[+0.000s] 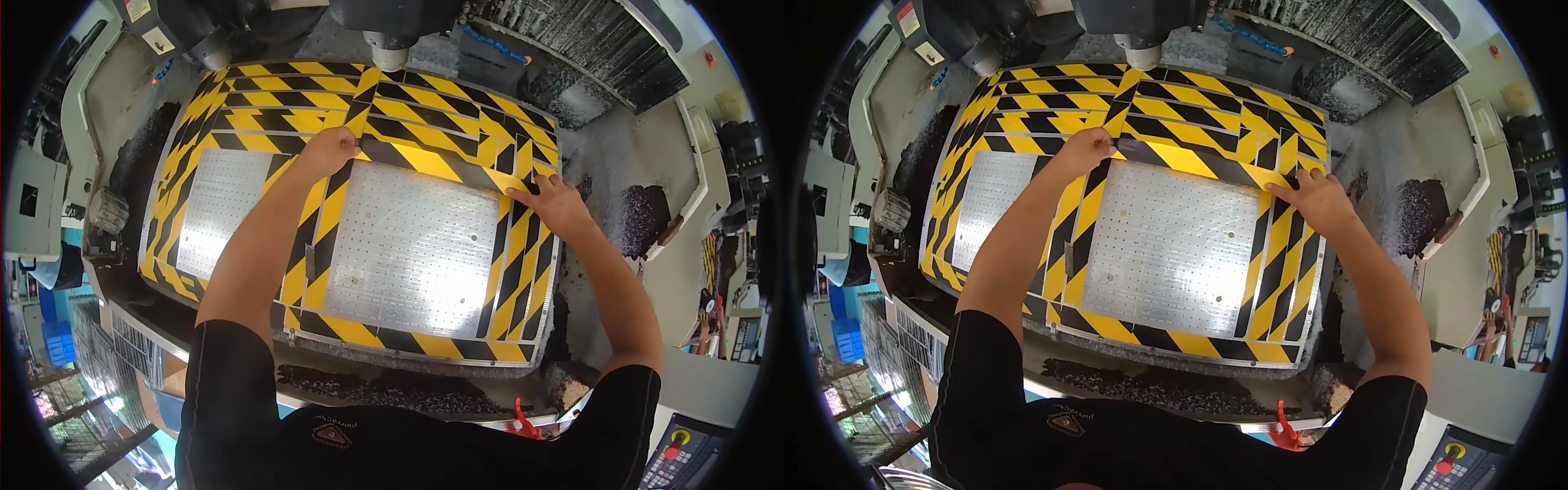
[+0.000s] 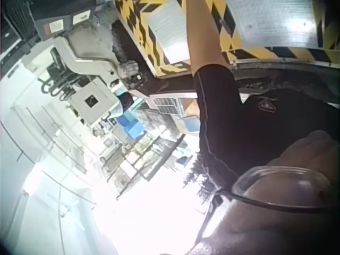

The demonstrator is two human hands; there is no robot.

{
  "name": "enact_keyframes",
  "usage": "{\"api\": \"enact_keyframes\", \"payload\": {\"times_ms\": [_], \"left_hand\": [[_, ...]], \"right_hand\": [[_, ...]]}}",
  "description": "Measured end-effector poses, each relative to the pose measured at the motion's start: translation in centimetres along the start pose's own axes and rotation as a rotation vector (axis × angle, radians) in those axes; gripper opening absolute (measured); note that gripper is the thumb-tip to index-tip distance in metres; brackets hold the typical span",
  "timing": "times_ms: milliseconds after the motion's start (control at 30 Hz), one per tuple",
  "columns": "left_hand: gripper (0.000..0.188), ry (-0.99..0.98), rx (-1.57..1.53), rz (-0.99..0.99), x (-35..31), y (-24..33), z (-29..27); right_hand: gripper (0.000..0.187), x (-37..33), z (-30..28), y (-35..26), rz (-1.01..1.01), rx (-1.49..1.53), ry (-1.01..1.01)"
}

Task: The person applies hazard tape to a machine bed, cuts it with a blade, and uses an air nozzle to blow off debris. They then place small pins into a plastic case and operate the control panel.

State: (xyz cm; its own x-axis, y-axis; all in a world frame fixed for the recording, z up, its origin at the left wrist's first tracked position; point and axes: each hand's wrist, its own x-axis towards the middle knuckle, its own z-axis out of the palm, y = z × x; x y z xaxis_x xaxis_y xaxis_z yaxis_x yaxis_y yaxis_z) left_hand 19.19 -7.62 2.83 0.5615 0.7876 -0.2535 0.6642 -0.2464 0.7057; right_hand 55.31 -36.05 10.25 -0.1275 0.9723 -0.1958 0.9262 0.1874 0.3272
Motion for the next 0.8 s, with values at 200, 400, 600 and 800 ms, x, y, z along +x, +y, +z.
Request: {"api": "enact_keyframes", "payload": {"times_ms": [200, 400, 600, 800], "left_hand": [[0.022, -0.002, 0.100, 0.020, 0.6, -1.2, 0.2], [0.021, -0.042, 0.124, -0.014, 0.6, -0.4, 0.3], [0.018, -0.025, 0.142, -0.032, 0.3, -0.1, 0.1], [0.020, -0.006, 0.176, -0.053, -0.2, 0.5, 0.4]], "right_hand": [[0.055, 1.0, 0.2, -0.6, 0.016, -0.016, -0.059], [0.052, 0.8, 1.3, -0.5, -0.014, -0.016, 0.010], [0.051, 0.9, 1.2, -0.7, -0.022, -0.012, 0.016], [0.052, 0.9, 1.2, -0.7, -0.008, -0.020, -0.008]]}}
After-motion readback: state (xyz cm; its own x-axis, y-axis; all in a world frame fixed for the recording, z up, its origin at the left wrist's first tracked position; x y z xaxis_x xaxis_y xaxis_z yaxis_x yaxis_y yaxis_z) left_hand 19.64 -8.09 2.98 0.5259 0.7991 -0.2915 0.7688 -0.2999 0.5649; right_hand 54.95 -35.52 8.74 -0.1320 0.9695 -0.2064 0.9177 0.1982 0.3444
